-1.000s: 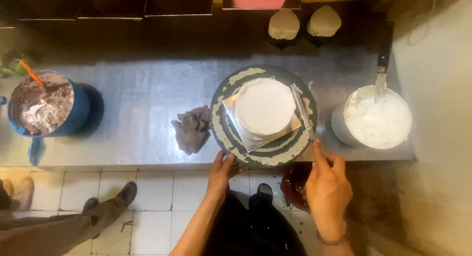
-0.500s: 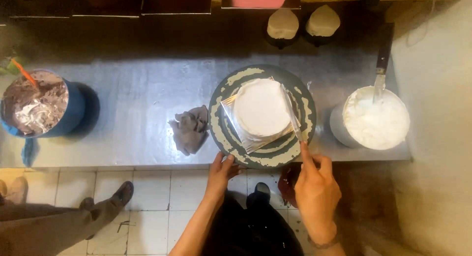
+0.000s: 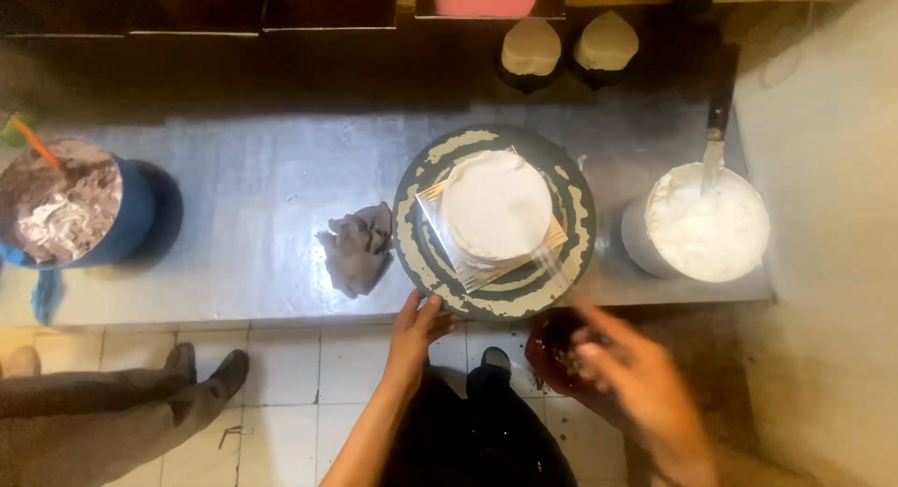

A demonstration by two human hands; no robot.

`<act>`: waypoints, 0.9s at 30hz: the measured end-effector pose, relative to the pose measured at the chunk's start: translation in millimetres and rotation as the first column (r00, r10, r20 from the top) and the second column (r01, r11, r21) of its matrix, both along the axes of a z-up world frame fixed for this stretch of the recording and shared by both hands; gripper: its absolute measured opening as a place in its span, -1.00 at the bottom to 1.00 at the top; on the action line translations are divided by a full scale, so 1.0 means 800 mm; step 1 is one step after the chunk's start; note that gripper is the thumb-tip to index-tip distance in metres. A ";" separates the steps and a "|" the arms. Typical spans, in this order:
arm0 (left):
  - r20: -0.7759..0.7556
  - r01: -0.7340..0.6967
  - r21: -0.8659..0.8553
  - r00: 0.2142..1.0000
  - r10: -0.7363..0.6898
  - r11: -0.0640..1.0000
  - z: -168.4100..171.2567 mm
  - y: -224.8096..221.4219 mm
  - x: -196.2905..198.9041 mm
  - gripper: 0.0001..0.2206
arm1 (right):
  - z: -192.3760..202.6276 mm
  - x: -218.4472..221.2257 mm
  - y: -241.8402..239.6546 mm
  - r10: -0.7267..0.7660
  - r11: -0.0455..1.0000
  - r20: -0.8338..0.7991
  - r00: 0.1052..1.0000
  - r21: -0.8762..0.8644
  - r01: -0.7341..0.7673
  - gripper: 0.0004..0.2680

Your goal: Applying and smoothing white frosting onto a chocolate cake using a spatula on a turntable.

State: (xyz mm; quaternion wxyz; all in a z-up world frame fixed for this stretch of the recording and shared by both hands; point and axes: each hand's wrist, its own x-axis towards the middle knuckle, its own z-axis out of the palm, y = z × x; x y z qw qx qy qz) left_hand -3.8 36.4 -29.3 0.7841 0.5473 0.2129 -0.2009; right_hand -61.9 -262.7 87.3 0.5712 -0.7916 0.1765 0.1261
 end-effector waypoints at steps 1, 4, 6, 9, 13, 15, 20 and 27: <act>-0.012 -0.024 -0.009 1.000 0.024 1.000 -0.007 0.002 0.000 -0.56 | -0.006 -0.006 -0.017 -0.112 0.993 -0.029 0.993 -0.034 0.111 -0.57; -0.034 -0.048 -0.013 0.998 0.047 0.999 -0.019 0.004 -0.002 -0.52 | -0.070 -0.019 -0.081 -0.261 0.865 0.132 0.956 -0.407 0.293 -0.57; -0.051 -0.015 -0.013 0.999 0.015 1.000 -0.012 0.000 -0.006 -0.50 | -0.096 -0.044 -0.106 -0.249 0.618 0.294 0.923 -0.685 0.385 -0.57; -0.027 0.013 0.027 1.000 -0.012 1.000 0.002 -0.008 -0.006 -0.48 | -0.079 -0.076 -0.108 -0.111 0.246 0.300 0.948 -0.915 0.318 -0.54; 0.015 -0.028 0.099 1.000 0.027 0.995 -0.032 0.014 0.008 -0.47 | -0.036 -0.110 -0.084 -0.190 0.258 0.140 0.972 -0.948 0.187 -0.50; 0.037 -0.061 0.142 0.998 0.057 0.988 -0.040 0.023 0.023 -0.47 | -0.027 -0.116 -0.072 -0.189 0.261 0.115 0.975 -0.952 0.163 -0.49; 0.136 -0.141 0.225 0.984 0.112 0.964 -0.089 0.058 0.036 -0.47 | -0.028 -0.089 -0.029 -0.088 0.432 0.208 0.974 -0.873 0.225 -0.51; 0.054 -0.098 0.085 0.994 0.094 0.991 0.007 0.011 0.024 -0.54 | 0.001 -0.052 0.022 -0.042 0.582 0.283 0.958 -0.773 0.253 -0.53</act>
